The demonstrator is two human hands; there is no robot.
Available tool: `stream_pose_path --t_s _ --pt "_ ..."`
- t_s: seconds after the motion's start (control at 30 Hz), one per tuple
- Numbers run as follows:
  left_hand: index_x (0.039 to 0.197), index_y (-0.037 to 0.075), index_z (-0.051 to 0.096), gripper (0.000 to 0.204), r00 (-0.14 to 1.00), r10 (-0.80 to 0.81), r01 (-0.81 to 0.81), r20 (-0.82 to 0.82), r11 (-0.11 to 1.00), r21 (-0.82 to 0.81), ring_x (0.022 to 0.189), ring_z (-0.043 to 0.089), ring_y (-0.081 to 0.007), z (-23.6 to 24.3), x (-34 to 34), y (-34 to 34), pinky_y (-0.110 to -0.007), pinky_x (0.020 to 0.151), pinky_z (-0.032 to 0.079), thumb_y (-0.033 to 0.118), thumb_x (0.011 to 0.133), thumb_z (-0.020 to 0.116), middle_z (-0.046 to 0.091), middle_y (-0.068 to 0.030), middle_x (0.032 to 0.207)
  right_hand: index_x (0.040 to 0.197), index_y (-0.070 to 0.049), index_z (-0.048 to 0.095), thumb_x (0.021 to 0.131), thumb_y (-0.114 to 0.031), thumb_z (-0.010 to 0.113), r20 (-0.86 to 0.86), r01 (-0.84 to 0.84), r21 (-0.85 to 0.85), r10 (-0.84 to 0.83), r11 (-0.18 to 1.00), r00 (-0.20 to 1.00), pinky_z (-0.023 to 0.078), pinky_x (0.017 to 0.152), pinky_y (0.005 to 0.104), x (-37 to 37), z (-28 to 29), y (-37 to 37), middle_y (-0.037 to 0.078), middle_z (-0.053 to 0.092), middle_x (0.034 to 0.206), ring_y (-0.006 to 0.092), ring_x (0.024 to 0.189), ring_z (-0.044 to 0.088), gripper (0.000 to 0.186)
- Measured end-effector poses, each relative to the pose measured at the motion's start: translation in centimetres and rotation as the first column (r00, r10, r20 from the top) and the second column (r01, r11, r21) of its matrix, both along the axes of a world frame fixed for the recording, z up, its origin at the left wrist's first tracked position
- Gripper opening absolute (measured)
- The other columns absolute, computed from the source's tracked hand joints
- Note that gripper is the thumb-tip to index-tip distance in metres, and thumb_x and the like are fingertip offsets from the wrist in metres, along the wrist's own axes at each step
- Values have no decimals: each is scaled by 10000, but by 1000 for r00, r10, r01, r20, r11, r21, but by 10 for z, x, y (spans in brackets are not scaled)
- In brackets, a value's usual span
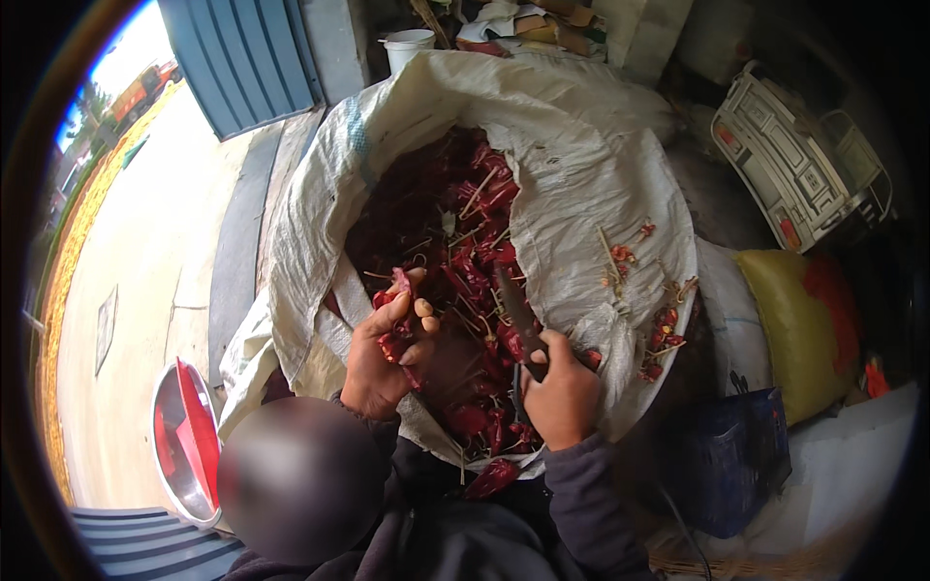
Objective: The person repeatedly picks dried red chilies from a large white sack and uses scissors to cut off the stems. The trimmed chilies are dropped back into the sack while the stems are discarded. The task continues throughout the clip with consistent hand and tool movements.
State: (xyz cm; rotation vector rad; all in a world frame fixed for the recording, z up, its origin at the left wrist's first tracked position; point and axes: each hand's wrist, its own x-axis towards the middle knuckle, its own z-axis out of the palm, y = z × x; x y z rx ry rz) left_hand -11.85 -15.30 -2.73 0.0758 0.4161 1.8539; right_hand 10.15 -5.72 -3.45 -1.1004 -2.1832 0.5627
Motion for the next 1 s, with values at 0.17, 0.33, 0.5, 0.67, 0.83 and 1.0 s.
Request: stream_pose_path --t_s 0.17,0.33,0.5,0.67,0.83,1.0 --pt "1305 44 601 306 999 34 -34 0 997 -70 686 530 -143 -12 4 1 -233 488 370 175 1030 584 640 -49 857 1188 -47 565 855 -51 797 -503 -201 -510 -100 837 859 516 595 255 3 19 -4 46 718 821 92 662 654 406" --pt "1162 8 661 295 901 -115 34 -418 980 -196 566 457 -97 -1 23 -4 -230 483 324 210 951 697 563 -1 732 1209 -57 512 853 -38 797 -686 -441 -622 -179 647 705 439 527 207 7 36 -13 41 684 851 41 622 563 457" --pt "1103 1 680 275 846 -176 11 -504 949 -314 548 478 -62 17 58 0 -226 486 334 129 875 766 622 -3 757 1189 -45 546 839 -57 816 -620 -360 -582 -111 729 777 502 613 240 0 14 -28 34 689 854 63 670 599 442" --pt "1205 35 615 416 832 -134 -15 -538 964 -264 655 606 -97 17 58 -5 -204 496 405 125 840 794 694 -56 879 1185 -10 584 805 -169 900 -500 -332 -531 28 780 866 531 707 252 0 9 -34 14 710 860 65 722 626 519" --pt "1220 35 599 417 758 -4 -244 -652 926 -289 638 601 -92 28 47 -9 -235 545 466 14 833 754 671 -31 863 1449 7 399 758 -490 906 -681 -573 -508 107 642 724 502 1024 374 33 3 -31 182 606 1281 290 1234 622 991" --pt "1188 -6 640 423 400 105 -628 -910 754 -190 754 681 -129 26 5 -11 -268 692 563 -11 793 793 712 -34 927 1499 -7 369 773 -626 832 -715 -643 -534 113 550 690 520 946 364 46 13 -34 160 604 1204 233 1089 644 1060"
